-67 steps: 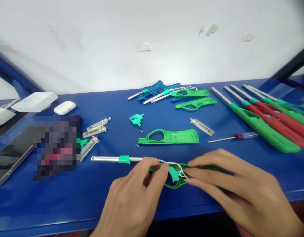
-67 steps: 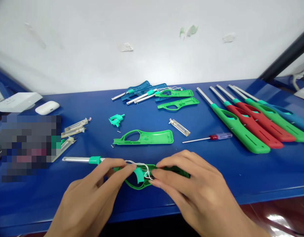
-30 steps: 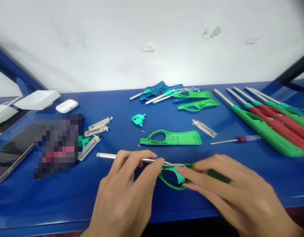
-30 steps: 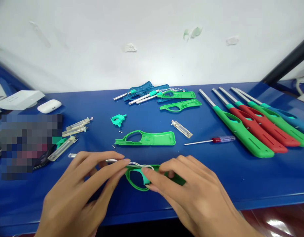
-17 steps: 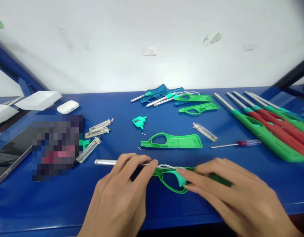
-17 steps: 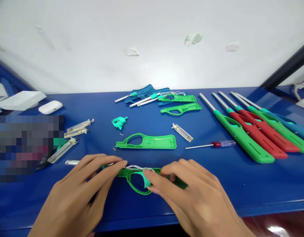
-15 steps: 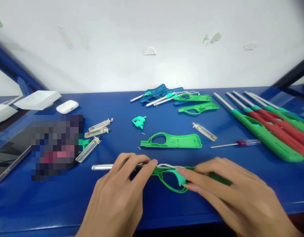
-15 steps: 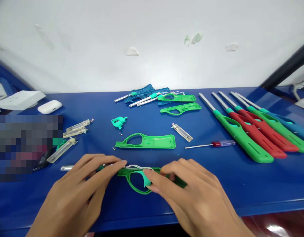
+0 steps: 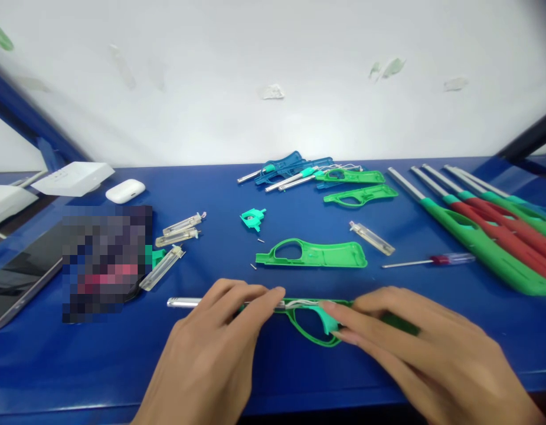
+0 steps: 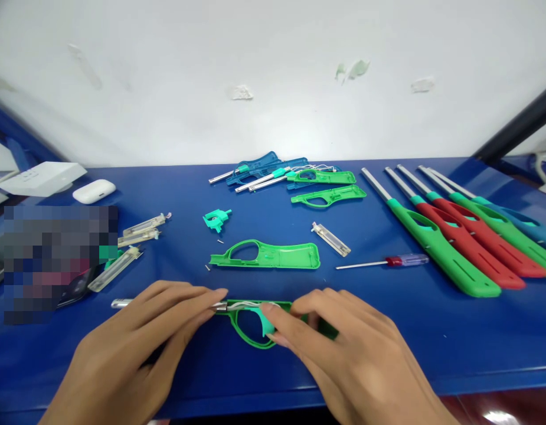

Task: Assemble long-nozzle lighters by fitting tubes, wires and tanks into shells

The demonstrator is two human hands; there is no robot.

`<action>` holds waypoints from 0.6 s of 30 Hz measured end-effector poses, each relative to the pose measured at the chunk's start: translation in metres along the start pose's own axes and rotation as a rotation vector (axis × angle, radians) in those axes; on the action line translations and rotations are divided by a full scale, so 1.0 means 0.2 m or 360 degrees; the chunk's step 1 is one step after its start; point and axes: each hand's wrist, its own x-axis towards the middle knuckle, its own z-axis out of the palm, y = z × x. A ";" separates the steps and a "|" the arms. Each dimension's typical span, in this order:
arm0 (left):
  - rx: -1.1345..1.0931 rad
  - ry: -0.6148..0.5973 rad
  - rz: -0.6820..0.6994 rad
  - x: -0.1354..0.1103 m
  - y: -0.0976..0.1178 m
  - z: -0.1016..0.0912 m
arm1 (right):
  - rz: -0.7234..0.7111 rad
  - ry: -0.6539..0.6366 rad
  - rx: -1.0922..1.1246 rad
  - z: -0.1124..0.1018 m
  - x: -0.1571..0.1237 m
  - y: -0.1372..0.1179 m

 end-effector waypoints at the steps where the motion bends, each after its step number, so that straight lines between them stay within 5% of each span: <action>1: -0.0009 0.0007 -0.0020 0.00 0.00 0.00 | -0.0015 0.0010 -0.0005 0.00 0.00 0.00; 18: -0.0096 0.0096 -0.0085 0.02 -0.01 -0.03 | -0.0010 0.0123 -0.0008 0.00 0.03 0.00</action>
